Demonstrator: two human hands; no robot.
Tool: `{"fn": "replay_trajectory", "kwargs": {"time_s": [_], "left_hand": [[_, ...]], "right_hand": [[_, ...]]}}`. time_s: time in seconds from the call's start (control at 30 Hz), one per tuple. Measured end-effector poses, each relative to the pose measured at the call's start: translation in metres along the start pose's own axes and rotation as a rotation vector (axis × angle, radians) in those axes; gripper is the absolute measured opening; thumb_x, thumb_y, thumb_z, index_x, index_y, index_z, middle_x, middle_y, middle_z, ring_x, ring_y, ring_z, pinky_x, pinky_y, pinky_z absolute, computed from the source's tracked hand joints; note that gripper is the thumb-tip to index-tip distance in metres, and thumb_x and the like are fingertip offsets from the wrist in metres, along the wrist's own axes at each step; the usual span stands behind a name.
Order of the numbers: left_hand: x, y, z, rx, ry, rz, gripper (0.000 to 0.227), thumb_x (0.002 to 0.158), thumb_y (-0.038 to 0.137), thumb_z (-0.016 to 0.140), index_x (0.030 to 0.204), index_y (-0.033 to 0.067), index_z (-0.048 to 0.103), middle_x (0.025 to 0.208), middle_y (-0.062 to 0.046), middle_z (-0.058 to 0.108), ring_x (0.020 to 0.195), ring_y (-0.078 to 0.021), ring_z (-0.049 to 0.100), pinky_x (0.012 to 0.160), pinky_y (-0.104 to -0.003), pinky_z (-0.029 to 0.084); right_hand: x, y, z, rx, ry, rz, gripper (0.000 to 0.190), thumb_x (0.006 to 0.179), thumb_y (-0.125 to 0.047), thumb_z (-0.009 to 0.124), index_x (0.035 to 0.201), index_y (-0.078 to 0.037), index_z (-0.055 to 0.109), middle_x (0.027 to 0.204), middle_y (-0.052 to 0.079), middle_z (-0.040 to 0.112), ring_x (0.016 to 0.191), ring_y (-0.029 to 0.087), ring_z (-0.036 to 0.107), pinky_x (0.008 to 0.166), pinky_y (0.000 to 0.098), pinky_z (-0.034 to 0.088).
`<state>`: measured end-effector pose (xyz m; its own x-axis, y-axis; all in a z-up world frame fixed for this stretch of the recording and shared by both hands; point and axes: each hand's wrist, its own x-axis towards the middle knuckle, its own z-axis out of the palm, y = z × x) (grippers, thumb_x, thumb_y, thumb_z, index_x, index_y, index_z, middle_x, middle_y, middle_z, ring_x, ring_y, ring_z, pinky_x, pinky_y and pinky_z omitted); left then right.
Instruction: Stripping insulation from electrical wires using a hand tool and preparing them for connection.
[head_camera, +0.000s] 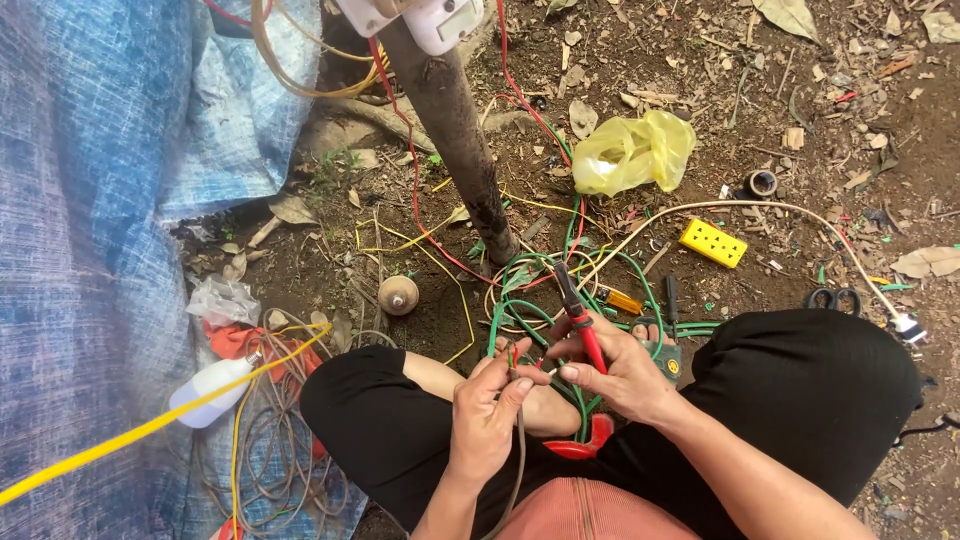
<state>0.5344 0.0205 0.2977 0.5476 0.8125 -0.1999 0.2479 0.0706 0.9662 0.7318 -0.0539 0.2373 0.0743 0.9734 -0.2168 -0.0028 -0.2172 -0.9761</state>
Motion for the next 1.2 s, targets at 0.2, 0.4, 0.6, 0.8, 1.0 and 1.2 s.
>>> {"fn": "replay_trajectory", "kwargs": {"time_s": [0.2, 0.4, 0.6, 0.8, 1.0, 1.2], "left_hand": [[-0.008, 0.006, 0.005, -0.073, -0.024, 0.003, 0.016, 0.091, 0.003, 0.062, 0.105, -0.0026, 0.066, 0.092, -0.012, 0.081, 0.073, -0.0166, 0.074, 0.069, -0.026, 0.059], [-0.006, 0.007, 0.015, -0.028, -0.080, 0.006, 0.013, 0.083, -0.006, 0.069, 0.095, -0.0029, 0.074, 0.079, -0.007, 0.069, 0.061, -0.0120, 0.054, 0.054, -0.025, 0.044], [-0.003, 0.005, 0.022, 0.059, -0.121, 0.003, 0.007, 0.080, 0.000, 0.075, 0.079, -0.0021, 0.069, 0.069, -0.006, 0.062, 0.055, -0.0145, 0.050, 0.052, -0.028, 0.043], [-0.002, -0.015, 0.023, -0.069, -0.195, -0.002, 0.007, 0.079, -0.005, 0.073, 0.083, -0.0037, 0.068, 0.074, -0.004, 0.060, 0.059, -0.0124, 0.048, 0.055, -0.027, 0.041], [-0.003, -0.031, 0.023, -0.339, -0.281, -0.095, 0.004, 0.087, -0.006, 0.070, 0.091, -0.0047, 0.070, 0.088, -0.010, 0.073, 0.078, -0.0191, 0.073, 0.073, -0.026, 0.057], [-0.010, -0.043, 0.029, -0.525, -0.327, -0.238, 0.009, 0.099, 0.002, 0.059, 0.104, -0.0052, 0.062, 0.092, -0.014, 0.074, 0.075, -0.0132, 0.063, 0.073, -0.024, 0.054]], "right_hand": [[-0.002, -0.017, -0.006, 0.007, 0.030, -0.072, 0.040, 0.083, -0.028, 0.074, 0.109, 0.002, 0.078, 0.131, 0.005, 0.061, 0.111, 0.020, 0.062, 0.088, 0.0315, 0.052], [-0.006, -0.023, -0.001, -0.035, 0.021, -0.196, 0.039, 0.079, -0.035, 0.080, 0.101, -0.003, 0.081, 0.129, 0.008, 0.061, 0.122, 0.026, 0.059, 0.101, 0.0411, 0.049], [-0.011, -0.025, -0.004, 0.055, 0.035, -0.132, 0.010, 0.079, -0.013, 0.079, 0.080, -0.003, 0.074, 0.121, 0.011, 0.065, 0.098, 0.021, 0.064, 0.082, 0.0332, 0.054], [-0.017, 0.006, 0.006, 0.578, 0.090, 0.211, 0.007, 0.078, -0.001, 0.076, 0.076, 0.003, 0.071, 0.120, 0.015, 0.067, 0.086, 0.021, 0.062, 0.071, 0.0325, 0.050], [-0.019, 0.007, 0.008, 0.923, 0.083, 0.427, 0.014, 0.080, 0.004, 0.076, 0.075, 0.001, 0.063, 0.096, 0.015, 0.068, 0.059, 0.019, 0.057, 0.052, 0.0293, 0.045], [-0.012, 0.003, 0.005, 0.944, 0.059, 0.316, 0.011, 0.085, 0.005, 0.073, 0.079, 0.006, 0.064, 0.105, 0.020, 0.065, 0.049, 0.020, 0.053, 0.037, 0.0284, 0.042]]}}
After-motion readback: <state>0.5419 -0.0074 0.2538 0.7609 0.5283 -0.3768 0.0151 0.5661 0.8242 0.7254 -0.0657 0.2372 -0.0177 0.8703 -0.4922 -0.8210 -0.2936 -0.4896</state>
